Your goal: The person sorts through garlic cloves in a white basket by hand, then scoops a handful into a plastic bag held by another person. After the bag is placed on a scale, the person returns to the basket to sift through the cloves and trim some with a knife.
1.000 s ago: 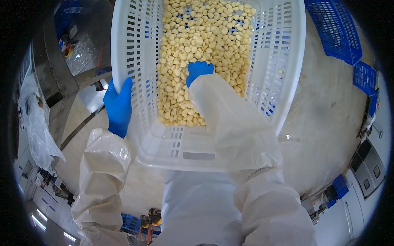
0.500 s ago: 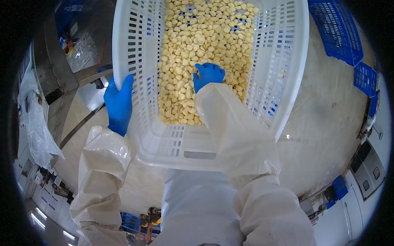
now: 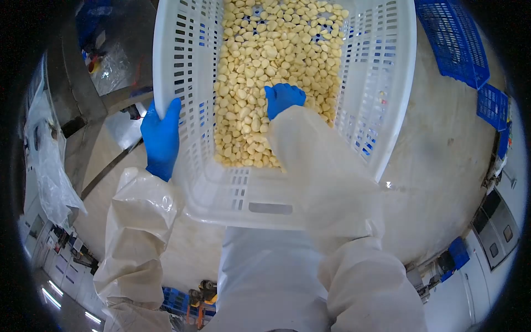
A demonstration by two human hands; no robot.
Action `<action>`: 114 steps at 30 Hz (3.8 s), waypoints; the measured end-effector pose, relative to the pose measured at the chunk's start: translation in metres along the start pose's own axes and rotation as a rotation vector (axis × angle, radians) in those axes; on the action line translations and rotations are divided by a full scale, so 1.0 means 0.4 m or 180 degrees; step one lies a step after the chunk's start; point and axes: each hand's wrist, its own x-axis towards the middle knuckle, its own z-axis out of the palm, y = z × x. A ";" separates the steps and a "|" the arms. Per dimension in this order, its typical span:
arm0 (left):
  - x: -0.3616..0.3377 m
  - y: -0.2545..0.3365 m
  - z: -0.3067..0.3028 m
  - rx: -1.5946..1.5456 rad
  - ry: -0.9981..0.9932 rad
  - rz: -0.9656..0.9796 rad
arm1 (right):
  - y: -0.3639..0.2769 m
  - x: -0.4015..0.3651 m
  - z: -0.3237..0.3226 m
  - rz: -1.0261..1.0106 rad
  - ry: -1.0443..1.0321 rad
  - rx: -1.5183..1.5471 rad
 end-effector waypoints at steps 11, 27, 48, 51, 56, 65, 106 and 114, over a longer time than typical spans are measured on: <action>0.005 -0.004 -0.003 0.0140 -0.0031 0.0035 | -0.021 -0.302 -0.438 0.0372 0.1989 0.2561; 0.011 -0.020 -0.002 0.0187 0.0075 0.0085 | 0.108 -0.346 -0.521 0.0203 0.2531 0.1202; 0.004 0.001 -0.003 0.0068 -0.0038 0.0001 | 0.159 -0.234 0.175 0.3502 0.0766 0.2212; 0.001 0.000 -0.001 -0.0129 -0.0049 -0.0054 | 0.216 -0.255 0.202 0.3275 0.0542 0.2060; -0.001 0.009 0.000 -0.0081 -0.0057 -0.0077 | 0.190 -0.260 0.158 0.3180 0.0265 0.1744; 0.005 -0.008 -0.002 -0.0076 -0.0038 -0.0081 | 0.036 -0.198 -0.088 0.1406 0.0028 0.0609; -0.138 0.223 -0.356 -0.0796 0.1219 0.0678 | -0.303 -0.361 -0.393 -0.0615 0.1294 0.2480; 0.164 0.045 -0.777 0.1388 0.1963 0.0880 | 0.103 -0.240 -0.131 0.1440 0.1427 0.3379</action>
